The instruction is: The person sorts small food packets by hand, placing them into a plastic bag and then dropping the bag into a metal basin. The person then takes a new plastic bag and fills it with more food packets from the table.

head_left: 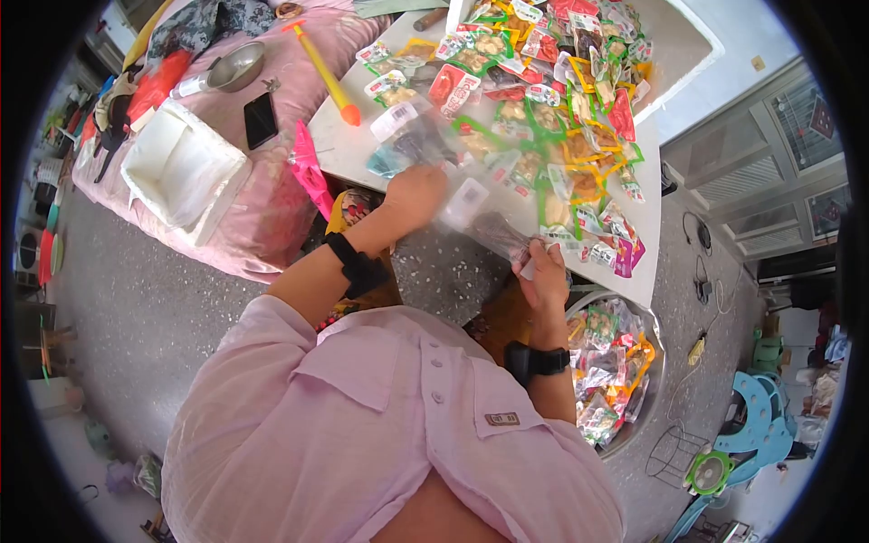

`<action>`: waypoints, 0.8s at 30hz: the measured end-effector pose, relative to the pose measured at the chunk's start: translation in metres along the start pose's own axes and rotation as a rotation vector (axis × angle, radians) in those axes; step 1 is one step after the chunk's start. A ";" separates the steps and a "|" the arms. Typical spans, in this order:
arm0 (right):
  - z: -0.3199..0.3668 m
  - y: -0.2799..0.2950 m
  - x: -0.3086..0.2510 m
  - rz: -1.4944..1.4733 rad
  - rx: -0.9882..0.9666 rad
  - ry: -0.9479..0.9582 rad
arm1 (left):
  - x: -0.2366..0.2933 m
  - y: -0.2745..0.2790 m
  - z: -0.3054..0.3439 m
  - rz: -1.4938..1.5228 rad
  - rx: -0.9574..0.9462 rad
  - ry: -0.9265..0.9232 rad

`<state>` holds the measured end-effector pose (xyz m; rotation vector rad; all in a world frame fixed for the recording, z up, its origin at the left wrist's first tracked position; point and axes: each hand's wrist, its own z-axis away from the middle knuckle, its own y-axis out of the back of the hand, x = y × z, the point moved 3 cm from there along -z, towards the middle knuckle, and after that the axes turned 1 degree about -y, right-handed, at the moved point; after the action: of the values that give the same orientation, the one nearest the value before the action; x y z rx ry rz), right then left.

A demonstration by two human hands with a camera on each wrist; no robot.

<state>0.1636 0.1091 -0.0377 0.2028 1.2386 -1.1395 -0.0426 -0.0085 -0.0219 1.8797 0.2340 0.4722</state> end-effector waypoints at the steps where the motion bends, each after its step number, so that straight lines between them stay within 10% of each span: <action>1: -0.001 -0.002 0.000 0.004 0.005 -0.010 | -0.001 0.001 -0.001 0.044 -0.013 -0.002; 20: -0.042 -0.088 0.028 -0.343 -0.113 0.037 | 0.028 0.038 -0.008 0.071 0.152 -0.118; 24: -0.052 -0.108 0.027 0.139 -0.258 0.064 | 0.032 0.041 -0.006 0.098 0.117 -0.112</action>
<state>0.0451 0.0778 -0.0330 0.1289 1.3932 -0.8501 -0.0188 -0.0052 0.0247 2.0319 0.0964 0.4254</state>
